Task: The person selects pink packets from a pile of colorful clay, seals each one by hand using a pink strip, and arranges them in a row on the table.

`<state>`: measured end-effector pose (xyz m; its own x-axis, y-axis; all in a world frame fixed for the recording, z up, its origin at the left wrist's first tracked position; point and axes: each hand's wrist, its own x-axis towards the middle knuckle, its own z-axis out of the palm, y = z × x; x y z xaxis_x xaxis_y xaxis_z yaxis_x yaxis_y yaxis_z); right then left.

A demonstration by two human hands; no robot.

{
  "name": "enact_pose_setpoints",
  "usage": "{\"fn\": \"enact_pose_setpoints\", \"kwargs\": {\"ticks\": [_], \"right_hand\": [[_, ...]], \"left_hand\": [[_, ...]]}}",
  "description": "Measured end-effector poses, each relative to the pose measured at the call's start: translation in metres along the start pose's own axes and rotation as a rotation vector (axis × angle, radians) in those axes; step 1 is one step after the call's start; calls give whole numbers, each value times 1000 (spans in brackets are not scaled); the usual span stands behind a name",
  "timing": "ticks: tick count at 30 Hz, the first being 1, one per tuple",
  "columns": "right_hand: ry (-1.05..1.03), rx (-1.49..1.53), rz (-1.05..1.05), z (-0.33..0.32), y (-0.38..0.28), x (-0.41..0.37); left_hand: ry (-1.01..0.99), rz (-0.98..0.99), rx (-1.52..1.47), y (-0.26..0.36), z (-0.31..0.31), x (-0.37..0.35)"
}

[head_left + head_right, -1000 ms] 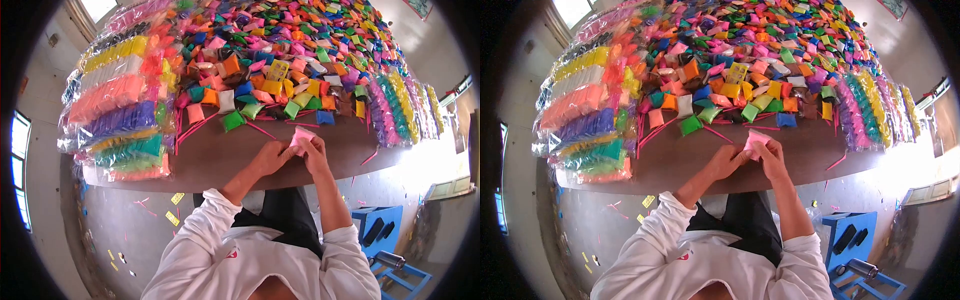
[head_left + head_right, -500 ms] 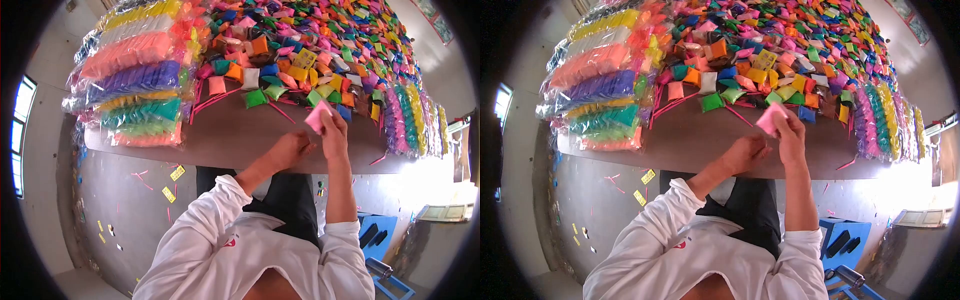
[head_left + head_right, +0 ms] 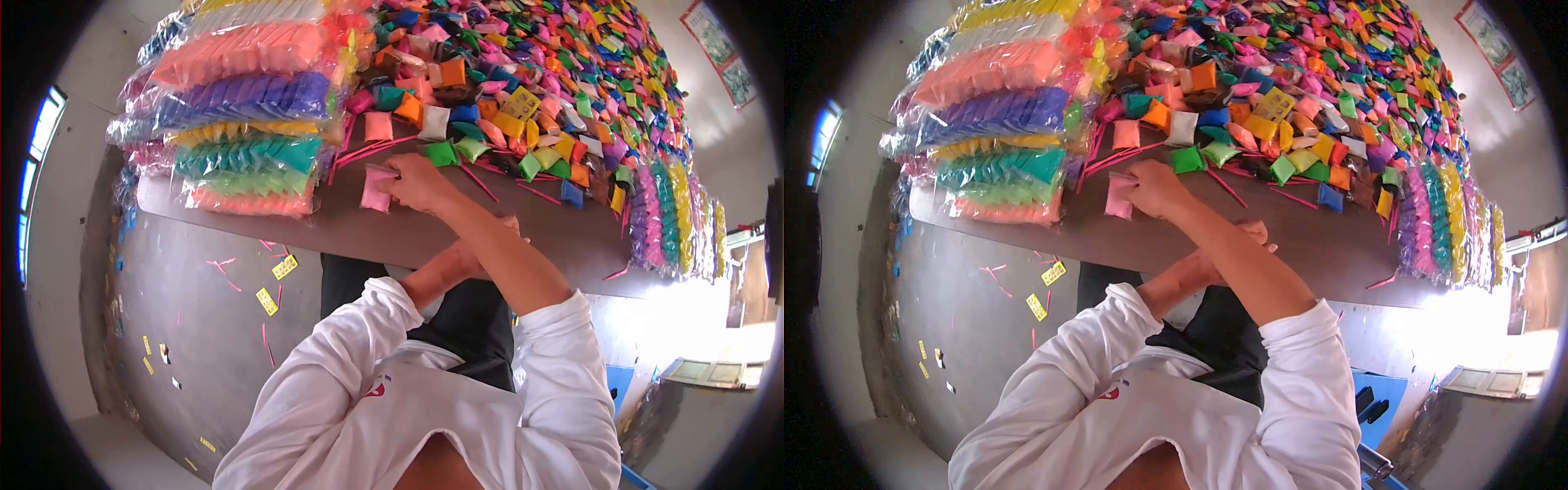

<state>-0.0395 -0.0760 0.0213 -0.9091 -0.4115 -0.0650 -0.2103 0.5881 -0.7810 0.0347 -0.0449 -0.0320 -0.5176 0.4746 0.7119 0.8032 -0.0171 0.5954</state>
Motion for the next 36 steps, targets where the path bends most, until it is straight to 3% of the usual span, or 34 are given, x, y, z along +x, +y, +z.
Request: {"fn": "enact_pose_setpoints", "kwargs": {"ticks": [2, 5, 11, 17, 25, 32, 36], "right_hand": [[-45, -54, -2, 10, -5, 10], [59, -140, -58, 23, -17, 9], [358, -163, -132, 33, -11, 4], [246, -185, -211, 38, -17, -17], [201, -195, -339, 51, -4, 6], [223, -208, -314, 58, -3, 9], [219, -206, -283, 53, -7, 5]], "left_hand": [[97, 115, 16, -19, 15, -4], [53, -189, -28, -20, 18, -8], [47, -75, -19, -13, 7, -5], [-57, -76, 9, -6, 7, -6], [-32, -147, -32, -6, 7, -3], [-33, -96, -61, 2, -5, 6], [-88, -165, -50, 4, -5, 5]]}}
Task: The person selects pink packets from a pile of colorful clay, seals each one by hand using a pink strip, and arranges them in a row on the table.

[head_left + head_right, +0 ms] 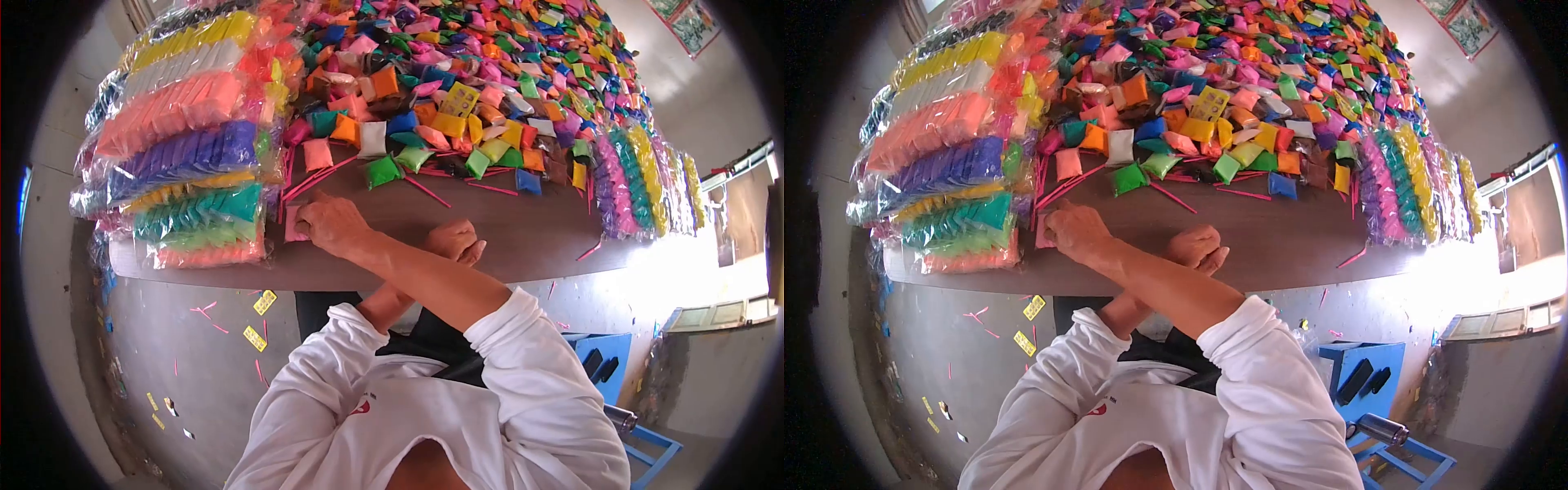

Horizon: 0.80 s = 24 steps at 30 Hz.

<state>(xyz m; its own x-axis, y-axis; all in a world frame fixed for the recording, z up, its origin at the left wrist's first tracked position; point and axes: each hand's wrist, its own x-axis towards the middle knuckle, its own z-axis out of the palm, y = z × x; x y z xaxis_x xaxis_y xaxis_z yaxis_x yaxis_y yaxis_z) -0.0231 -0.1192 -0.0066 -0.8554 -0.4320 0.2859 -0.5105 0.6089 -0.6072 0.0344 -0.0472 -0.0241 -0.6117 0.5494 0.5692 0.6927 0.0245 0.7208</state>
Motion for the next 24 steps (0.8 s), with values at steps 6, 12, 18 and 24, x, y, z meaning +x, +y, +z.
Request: {"fn": "enact_pose_setpoints", "kwargs": {"ticks": [6, 12, 18, 24], "right_hand": [[72, 112, -34, 3, 9, -7], [280, 205, -9, -4, 7, -18], [335, 207, 43, -4, 14, -22], [338, 228, 67, -12, 8, -26]], "left_hand": [[-33, 101, 151, 0, 9, 0], [-81, 164, 275, 3, 9, 1], [-120, 152, 356, 17, 7, 5], [-138, 122, 401, 22, 6, 5]]}}
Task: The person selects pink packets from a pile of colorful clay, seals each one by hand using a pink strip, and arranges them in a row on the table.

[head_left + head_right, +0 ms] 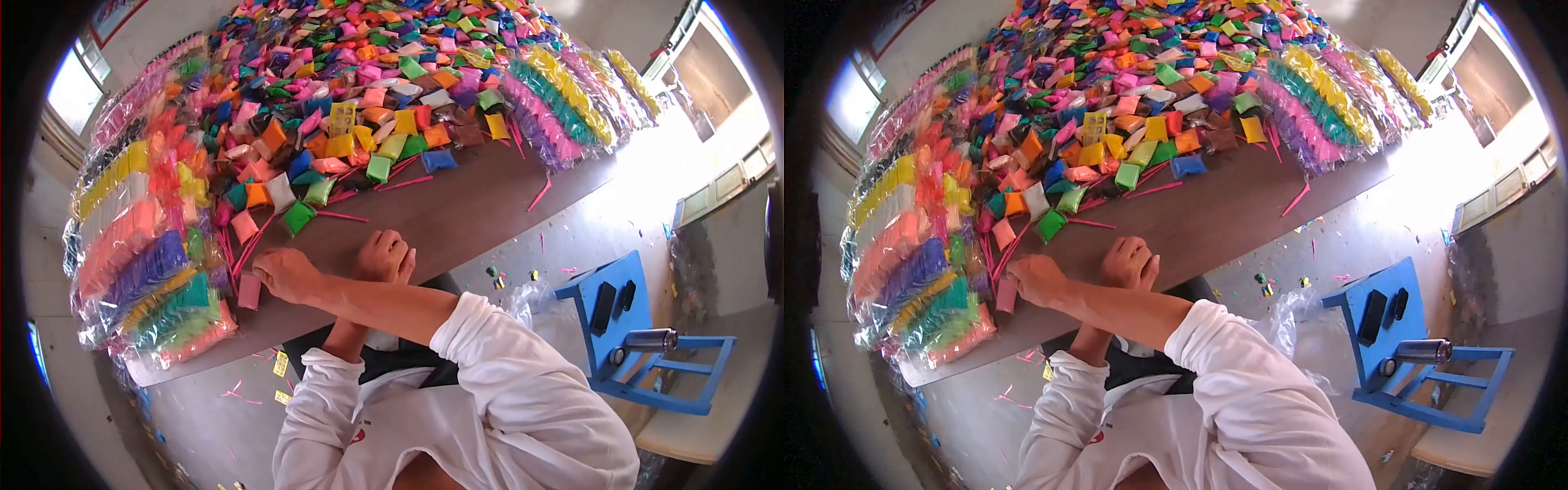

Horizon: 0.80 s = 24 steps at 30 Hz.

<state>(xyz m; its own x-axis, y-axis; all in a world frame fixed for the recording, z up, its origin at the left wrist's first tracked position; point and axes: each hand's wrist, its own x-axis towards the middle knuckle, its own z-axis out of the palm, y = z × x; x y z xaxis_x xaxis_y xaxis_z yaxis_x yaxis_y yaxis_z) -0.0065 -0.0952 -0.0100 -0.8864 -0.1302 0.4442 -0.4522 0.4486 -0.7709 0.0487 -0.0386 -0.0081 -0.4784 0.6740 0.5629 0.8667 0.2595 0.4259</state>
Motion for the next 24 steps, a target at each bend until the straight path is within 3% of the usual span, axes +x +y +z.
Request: {"fn": "enact_pose_setpoints", "kwargs": {"ticks": [4, 17, 23, 24], "right_hand": [[113, 20, -49, -2, 1, 1], [158, 62, -71, -20, -8, -1], [335, -62, -154, -104, -1, 10], [380, -82, -113, -125, 6, 11]], "left_hand": [[-2, 39, -1, -4, 3, 0], [-10, 11, 30, 2, 0, 1], [-51, 123, 135, -6, -2, 1], [-26, 35, 54, -6, -1, 0]]}}
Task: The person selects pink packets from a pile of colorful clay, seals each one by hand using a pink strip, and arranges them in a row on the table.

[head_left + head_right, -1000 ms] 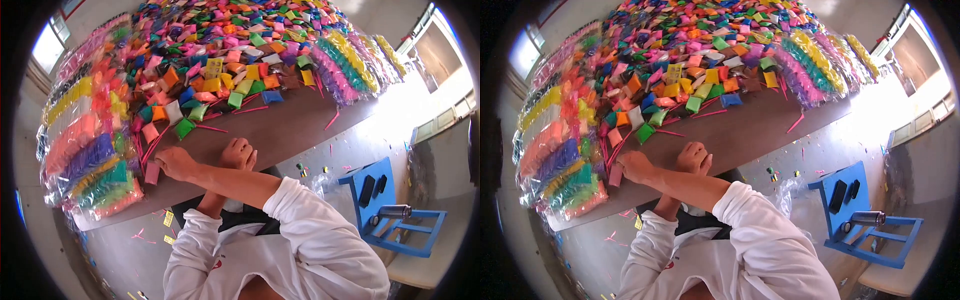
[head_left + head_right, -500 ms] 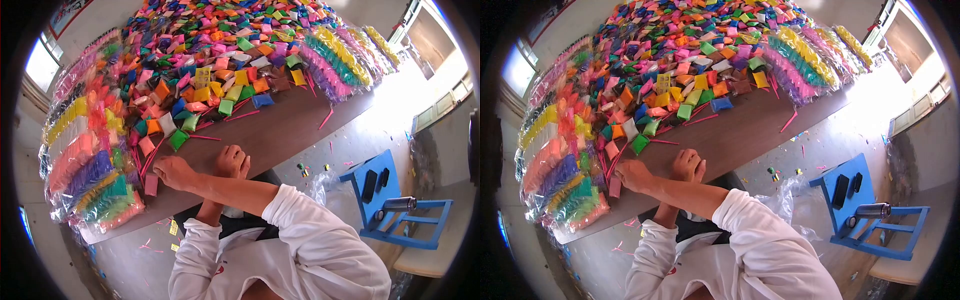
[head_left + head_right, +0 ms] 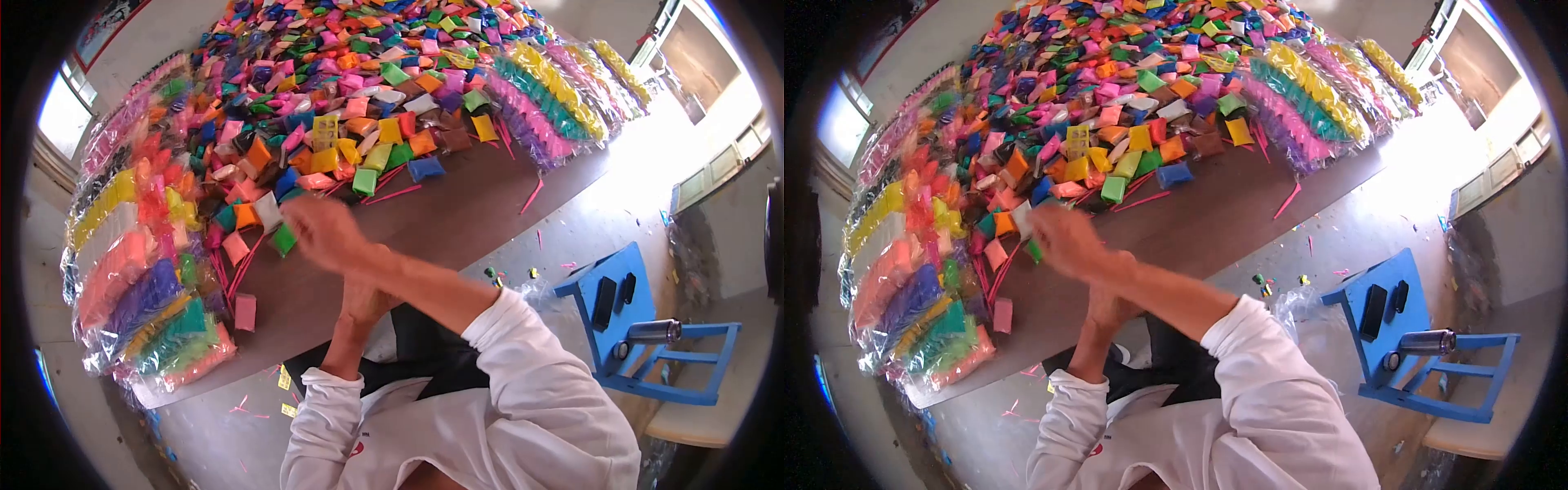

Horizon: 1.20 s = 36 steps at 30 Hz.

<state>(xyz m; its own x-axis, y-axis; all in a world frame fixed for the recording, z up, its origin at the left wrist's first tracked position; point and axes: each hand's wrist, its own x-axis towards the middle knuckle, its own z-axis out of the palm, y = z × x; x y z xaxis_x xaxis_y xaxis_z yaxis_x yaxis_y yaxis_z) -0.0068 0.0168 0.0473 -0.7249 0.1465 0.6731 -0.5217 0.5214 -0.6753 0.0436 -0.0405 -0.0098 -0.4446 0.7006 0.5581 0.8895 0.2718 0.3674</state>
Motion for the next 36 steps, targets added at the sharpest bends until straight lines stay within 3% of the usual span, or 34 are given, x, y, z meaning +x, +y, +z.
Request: {"fn": "enact_pose_setpoints", "kwargs": {"ticks": [2, 4, 5, 8, 10, 13, 16, 19, 22, 23, 26, 32, 36], "right_hand": [[47, -205, -50, -43, 33, 21], [126, -371, 193, -92, 64, 43], [212, -499, 22, -121, 74, 52], [227, -829, 322, -185, 153, 69], [252, -913, 385, -222, 182, 75], [175, -919, 527, -254, 217, 83], [169, -1031, 487, -270, 262, 92], [33, -979, 722, -283, 276, 109], [52, -920, 846, -288, 295, 120], [115, -890, 854, -286, 311, 121], [197, -966, 601, -269, 305, 113], [457, -614, 355, -285, 322, 102], [369, -754, 507, -306, 346, 108]], "left_hand": [[46, -178, -163, 0, 2, -3], [22, -265, -197, 1, 0, 0], [9, -311, -212, 2, -3, 1], [41, -239, -131, 4, -5, 7], [54, -223, -157, 2, -4, 7], [32, -231, -174, 1, -5, 8], [16, -240, -169, 1, -5, 11], [-3, -288, -176, 2, -6, 12], [13, -309, -165, 3, -5, 13], [26, -309, -157, 3, -4, 14], [-10, -319, -180, -1, -4, 13], [-26, -331, -151, 1, -3, 15], [-39, -322, -151, 1, -2, 17]]}}
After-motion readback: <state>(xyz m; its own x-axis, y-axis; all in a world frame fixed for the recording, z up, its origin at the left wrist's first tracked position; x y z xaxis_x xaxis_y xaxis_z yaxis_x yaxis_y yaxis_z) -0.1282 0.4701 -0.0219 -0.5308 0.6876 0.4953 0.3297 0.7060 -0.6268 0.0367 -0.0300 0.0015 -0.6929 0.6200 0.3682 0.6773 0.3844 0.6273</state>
